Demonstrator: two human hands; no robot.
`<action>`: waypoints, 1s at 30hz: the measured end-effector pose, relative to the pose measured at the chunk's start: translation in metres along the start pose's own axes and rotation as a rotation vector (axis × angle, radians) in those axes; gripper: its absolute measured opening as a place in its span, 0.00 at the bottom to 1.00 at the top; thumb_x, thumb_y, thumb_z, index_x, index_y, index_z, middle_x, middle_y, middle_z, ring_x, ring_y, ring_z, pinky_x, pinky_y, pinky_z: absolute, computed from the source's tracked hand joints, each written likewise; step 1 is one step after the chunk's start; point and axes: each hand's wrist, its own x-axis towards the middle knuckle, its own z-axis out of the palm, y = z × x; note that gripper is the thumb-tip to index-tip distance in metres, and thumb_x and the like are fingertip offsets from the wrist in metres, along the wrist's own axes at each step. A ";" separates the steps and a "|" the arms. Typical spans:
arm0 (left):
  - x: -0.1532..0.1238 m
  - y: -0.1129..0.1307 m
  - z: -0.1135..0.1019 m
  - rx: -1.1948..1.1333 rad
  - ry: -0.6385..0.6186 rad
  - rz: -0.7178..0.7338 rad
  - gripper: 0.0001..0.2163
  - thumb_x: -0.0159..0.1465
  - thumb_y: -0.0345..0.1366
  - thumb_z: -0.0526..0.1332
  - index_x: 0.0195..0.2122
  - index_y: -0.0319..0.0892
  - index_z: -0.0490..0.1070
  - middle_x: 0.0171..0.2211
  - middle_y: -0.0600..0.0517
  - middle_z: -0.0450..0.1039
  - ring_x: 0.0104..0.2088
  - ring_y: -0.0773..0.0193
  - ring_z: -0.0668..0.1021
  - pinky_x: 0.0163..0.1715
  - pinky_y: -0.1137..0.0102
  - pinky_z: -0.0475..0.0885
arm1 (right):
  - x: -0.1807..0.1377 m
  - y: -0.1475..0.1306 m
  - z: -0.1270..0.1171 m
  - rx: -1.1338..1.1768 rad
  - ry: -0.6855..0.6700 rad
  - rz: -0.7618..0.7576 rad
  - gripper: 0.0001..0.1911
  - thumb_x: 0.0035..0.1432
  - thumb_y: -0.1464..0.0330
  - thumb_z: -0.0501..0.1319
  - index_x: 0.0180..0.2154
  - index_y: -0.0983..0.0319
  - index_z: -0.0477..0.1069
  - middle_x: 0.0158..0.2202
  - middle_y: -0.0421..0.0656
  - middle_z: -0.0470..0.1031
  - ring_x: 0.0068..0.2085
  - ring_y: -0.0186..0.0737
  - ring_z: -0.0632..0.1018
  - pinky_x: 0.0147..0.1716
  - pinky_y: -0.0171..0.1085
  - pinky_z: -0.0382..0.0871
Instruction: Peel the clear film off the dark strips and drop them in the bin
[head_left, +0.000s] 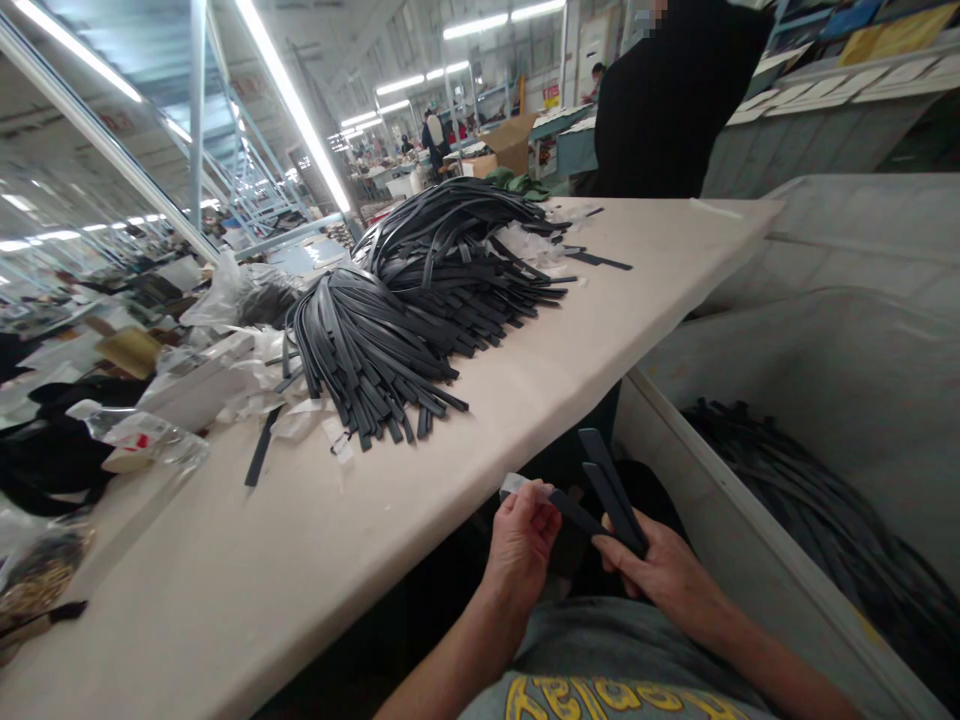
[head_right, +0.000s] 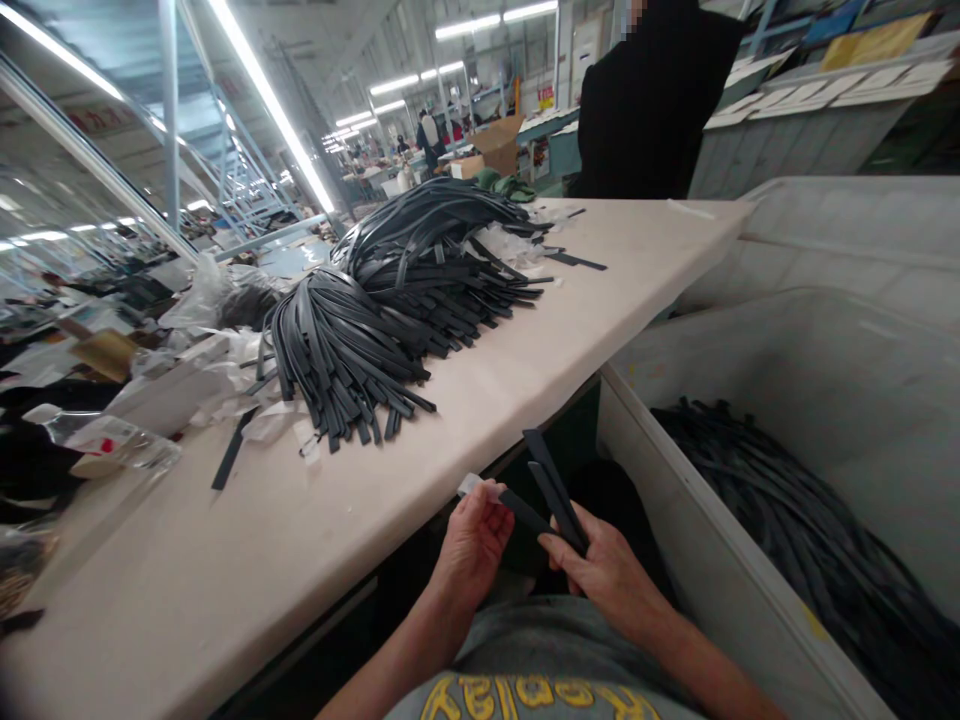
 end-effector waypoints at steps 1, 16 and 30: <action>0.000 0.000 0.000 -0.005 -0.002 -0.002 0.19 0.44 0.43 0.77 0.32 0.38 0.74 0.32 0.51 0.78 0.31 0.68 0.79 0.35 0.74 0.72 | 0.000 0.000 0.000 -0.001 0.007 0.002 0.16 0.59 0.53 0.58 0.33 0.59 0.64 0.22 0.35 0.69 0.18 0.36 0.70 0.18 0.33 0.64; 0.002 -0.001 -0.003 -0.038 0.001 -0.019 0.19 0.44 0.43 0.77 0.33 0.39 0.76 0.32 0.52 0.79 0.31 0.69 0.79 0.34 0.75 0.72 | 0.003 0.005 0.004 -0.049 -0.012 -0.011 0.15 0.60 0.54 0.56 0.33 0.59 0.64 0.24 0.36 0.70 0.20 0.36 0.72 0.19 0.33 0.65; 0.029 -0.016 -0.036 0.038 0.187 -0.104 0.12 0.57 0.40 0.70 0.35 0.38 0.75 0.30 0.51 0.78 0.28 0.69 0.78 0.28 0.75 0.71 | -0.031 0.008 -0.051 -0.039 -0.380 0.251 0.27 0.58 0.46 0.58 0.44 0.63 0.66 0.25 0.43 0.75 0.23 0.41 0.75 0.22 0.34 0.69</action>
